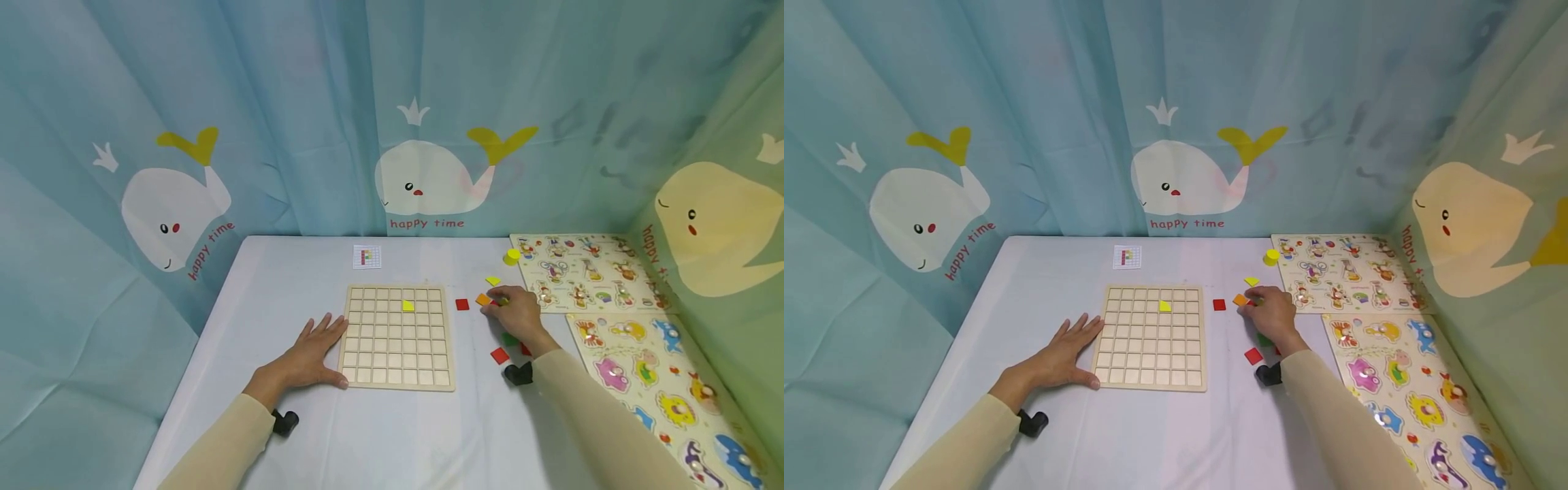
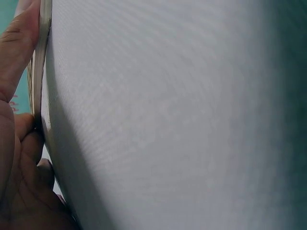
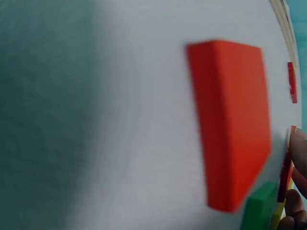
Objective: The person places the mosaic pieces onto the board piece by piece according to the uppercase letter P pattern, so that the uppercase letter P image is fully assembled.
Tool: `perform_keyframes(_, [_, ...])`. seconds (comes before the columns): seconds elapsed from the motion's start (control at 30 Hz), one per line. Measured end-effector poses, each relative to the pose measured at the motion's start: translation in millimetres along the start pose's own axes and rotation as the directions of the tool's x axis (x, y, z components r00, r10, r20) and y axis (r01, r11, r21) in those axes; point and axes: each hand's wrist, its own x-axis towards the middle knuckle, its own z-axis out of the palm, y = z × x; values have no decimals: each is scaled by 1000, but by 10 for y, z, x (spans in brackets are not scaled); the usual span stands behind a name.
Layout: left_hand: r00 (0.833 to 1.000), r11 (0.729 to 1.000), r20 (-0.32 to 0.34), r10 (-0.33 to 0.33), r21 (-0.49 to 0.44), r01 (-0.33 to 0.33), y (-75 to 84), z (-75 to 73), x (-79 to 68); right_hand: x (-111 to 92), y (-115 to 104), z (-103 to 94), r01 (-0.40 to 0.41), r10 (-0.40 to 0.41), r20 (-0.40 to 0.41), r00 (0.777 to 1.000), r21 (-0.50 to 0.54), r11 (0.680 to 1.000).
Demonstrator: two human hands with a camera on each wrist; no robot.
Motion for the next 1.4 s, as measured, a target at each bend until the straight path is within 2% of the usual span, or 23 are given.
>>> perform_keyframes(0.1, [1000, 1000, 1, -2, -1, 2, 0, -5, -8, 2, 2, 39, 42, -43, -21, 999, -44, 998])
perform_keyframes(0.23, [1000, 1000, 5, 1, 0, -1, -5, -5, -12, 11, -6, 53, 69, -69, 4, 998, -67, 995])
perform_keyframes(0.37, [1000, 1000, 2, 3, 2, -3, -13, -2, -13, 12, -17, 32, 66, -63, 31, 998, -79, 995])
perform_keyframes(0.63, [1000, 1000, 0, 6, 6, -6, -18, -1, -10, 9, -30, 22, 60, -58, 30, 998, -72, 996])
perform_keyframes(0.8, [1000, 1000, 4, 1, 20, -1, -11, 1, 6, -12, -24, 6, 55, -55, 10, 998, -38, 998])
perform_keyframes(1.1, [1000, 1000, 9, -1, 28, 1, -10, -9, 12, -52, -94, 16, 53, -50, -31, 998, 110, 993])
perform_keyframes(1.23, [1000, 1000, 13, -2, 31, 2, -10, -7, 13, -78, -135, 43, 81, -69, -80, 994, 161, 984])
perform_keyframes(1.4, [1000, 1000, 9, -7, 30, 7, -11, 1, 11, -125, -215, 89, 168, -139, -156, 978, 186, 968])
